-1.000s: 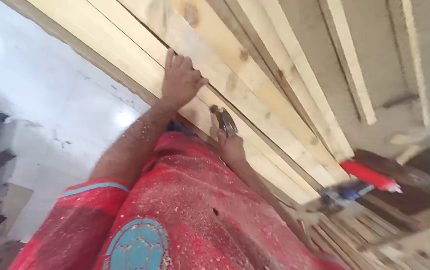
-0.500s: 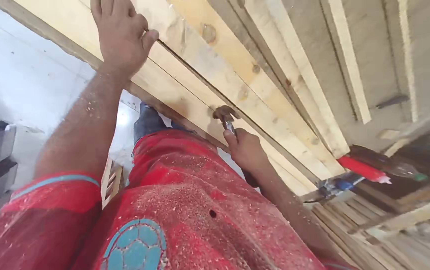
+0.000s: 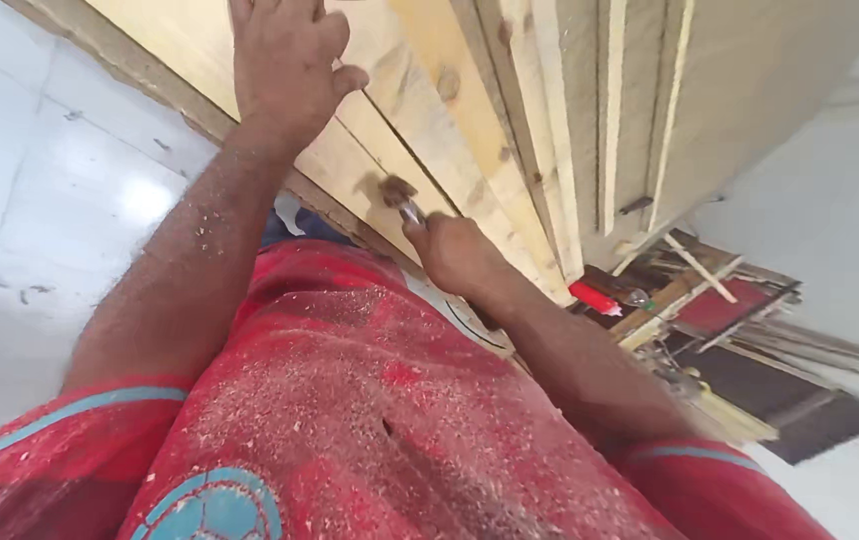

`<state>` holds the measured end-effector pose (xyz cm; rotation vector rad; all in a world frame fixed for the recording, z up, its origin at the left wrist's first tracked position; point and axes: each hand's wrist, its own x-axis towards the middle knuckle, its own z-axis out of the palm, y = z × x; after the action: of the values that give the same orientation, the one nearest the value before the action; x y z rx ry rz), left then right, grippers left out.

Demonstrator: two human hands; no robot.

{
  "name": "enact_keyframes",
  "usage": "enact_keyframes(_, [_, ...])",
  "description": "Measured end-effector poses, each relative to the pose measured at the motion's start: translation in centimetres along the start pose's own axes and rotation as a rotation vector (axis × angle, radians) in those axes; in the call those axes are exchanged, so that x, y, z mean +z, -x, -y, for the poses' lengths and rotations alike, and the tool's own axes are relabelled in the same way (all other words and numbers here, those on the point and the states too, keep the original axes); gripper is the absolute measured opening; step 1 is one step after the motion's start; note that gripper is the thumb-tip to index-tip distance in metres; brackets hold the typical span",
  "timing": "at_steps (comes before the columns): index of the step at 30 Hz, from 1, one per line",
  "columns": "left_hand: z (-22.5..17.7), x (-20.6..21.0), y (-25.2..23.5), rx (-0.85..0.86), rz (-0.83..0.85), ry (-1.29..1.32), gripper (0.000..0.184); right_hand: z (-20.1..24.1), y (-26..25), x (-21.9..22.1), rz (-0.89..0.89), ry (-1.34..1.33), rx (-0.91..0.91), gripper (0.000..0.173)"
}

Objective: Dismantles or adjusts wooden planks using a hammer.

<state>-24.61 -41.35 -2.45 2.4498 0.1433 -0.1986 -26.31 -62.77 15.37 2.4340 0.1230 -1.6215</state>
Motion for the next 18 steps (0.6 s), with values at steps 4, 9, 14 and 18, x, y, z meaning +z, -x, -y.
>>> enact_keyframes(4, [0.1,0.1,0.2,0.004,-0.023,0.018,0.049,2.3,4.9,-4.5,-0.196,-0.063,-0.101,0.05])
enact_keyframes(9, [0.3,0.1,-0.1,0.001,-0.046,-0.005,0.047,3.6,4.0,-3.8,-0.694,-0.399,-0.613,0.052])
enact_keyframes(14, [0.0,0.1,0.0,0.0,0.015,0.001,0.048,-1.2,-0.6,2.5,-0.092,-0.123,0.048,0.06])
enact_keyframes(18, [-0.1,-0.3,-0.1,0.003,0.016,0.028,0.05,-0.4,3.9,-1.2,-0.286,-0.23,-0.022,0.058])
